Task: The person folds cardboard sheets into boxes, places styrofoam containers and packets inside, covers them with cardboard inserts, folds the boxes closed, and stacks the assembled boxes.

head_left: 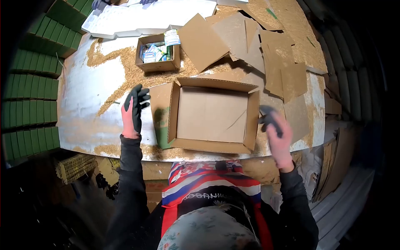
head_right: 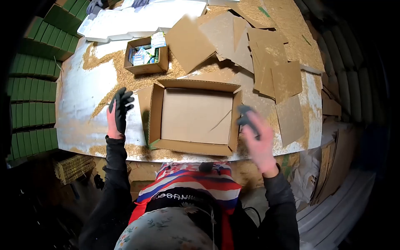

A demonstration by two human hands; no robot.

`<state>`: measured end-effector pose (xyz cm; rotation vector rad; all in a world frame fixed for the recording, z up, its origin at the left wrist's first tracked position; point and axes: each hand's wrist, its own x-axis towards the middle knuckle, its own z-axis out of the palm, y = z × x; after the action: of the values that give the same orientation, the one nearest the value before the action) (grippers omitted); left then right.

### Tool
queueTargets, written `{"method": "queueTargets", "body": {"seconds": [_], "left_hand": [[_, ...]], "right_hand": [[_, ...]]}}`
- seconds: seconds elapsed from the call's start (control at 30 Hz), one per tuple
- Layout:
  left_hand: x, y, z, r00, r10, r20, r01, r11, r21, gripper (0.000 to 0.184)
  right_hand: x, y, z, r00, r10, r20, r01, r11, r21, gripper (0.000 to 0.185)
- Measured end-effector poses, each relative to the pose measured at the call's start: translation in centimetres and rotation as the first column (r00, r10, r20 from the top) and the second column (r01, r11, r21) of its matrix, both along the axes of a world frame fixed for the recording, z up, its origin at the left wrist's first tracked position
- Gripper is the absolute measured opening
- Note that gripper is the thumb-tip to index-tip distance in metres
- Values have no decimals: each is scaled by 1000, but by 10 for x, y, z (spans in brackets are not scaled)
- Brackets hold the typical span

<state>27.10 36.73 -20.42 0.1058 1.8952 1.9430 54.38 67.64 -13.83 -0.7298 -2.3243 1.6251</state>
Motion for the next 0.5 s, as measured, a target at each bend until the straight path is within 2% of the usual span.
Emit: {"method": "queueTargets", "body": {"seconds": [0.03, 0.07, 0.1, 0.13, 0.17, 0.2, 0.23, 0.27, 0.3, 0.33, 0.37, 0.43, 0.47, 0.5], "left_hand": [[7, -4, -24, 983, -81, 164, 77, 997, 31, 48], [16, -8, -56, 938, -146, 314, 128, 989, 78, 53], [29, -8, -90, 873, -414, 259, 464, 868, -176, 59], [50, 14, -108, 875, -483, -43, 415, 791, -450, 70], [72, 37, -127, 789, -534, -305, 191, 685, -703, 81], [72, 43, -105, 874, -465, -137, 285, 721, -631, 84], [71, 49, -82, 925, -378, 38, 334, 762, -554, 86], [66, 47, -69, 926, -358, 123, 371, 795, -480, 86], [66, 41, -63, 932, -342, 120, 357, 816, -454, 81], [67, 35, -60, 936, -332, 115, 349, 837, -423, 76], [58, 28, -59, 939, -328, 100, 340, 855, -391, 72], [28, -10, -69, 992, -73, -103, 55, 984, -169, 61], [0, -40, -81, 959, 67, -275, -136, 961, -241, 58], [-28, -71, -93, 873, 195, -446, -354, 883, -307, 56]], "right_hand": [[3, 17, -16, 994, -108, 22, 110, 964, -244, 43], [2, 36, -52, 980, -186, 66, 195, 862, -468, 48], [3, 38, -106, 992, -71, 107, 107, 916, -387, 57], [4, 39, -159, 988, 40, 148, 7, 953, -304, 67], [-9, 27, -184, 939, 111, 325, -132, 990, 43, 79], [-18, 10, -209, 975, 1, 222, -1, 1000, 0, 87], [-20, 2, -206, 942, -106, 318, 44, 979, 198, 74], [-20, 0, -196, 976, -56, 209, 68, 996, -50, 69], [-25, -11, -165, 984, -115, 134, 170, 822, -543, 79], [-35, -23, -137, 995, -72, 75, 98, 900, -426, 74], [-45, -32, -120, 985, -149, 83, 171, 867, -468, 71], [-51, -23, -131, 999, -32, 3, 32, 953, -301, 39], [-63, -26, -109, 995, -19, 98, 69, 835, -546, 38], [-80, -37, -88, 995, 4, 100, 55, 816, -576, 40]]}}
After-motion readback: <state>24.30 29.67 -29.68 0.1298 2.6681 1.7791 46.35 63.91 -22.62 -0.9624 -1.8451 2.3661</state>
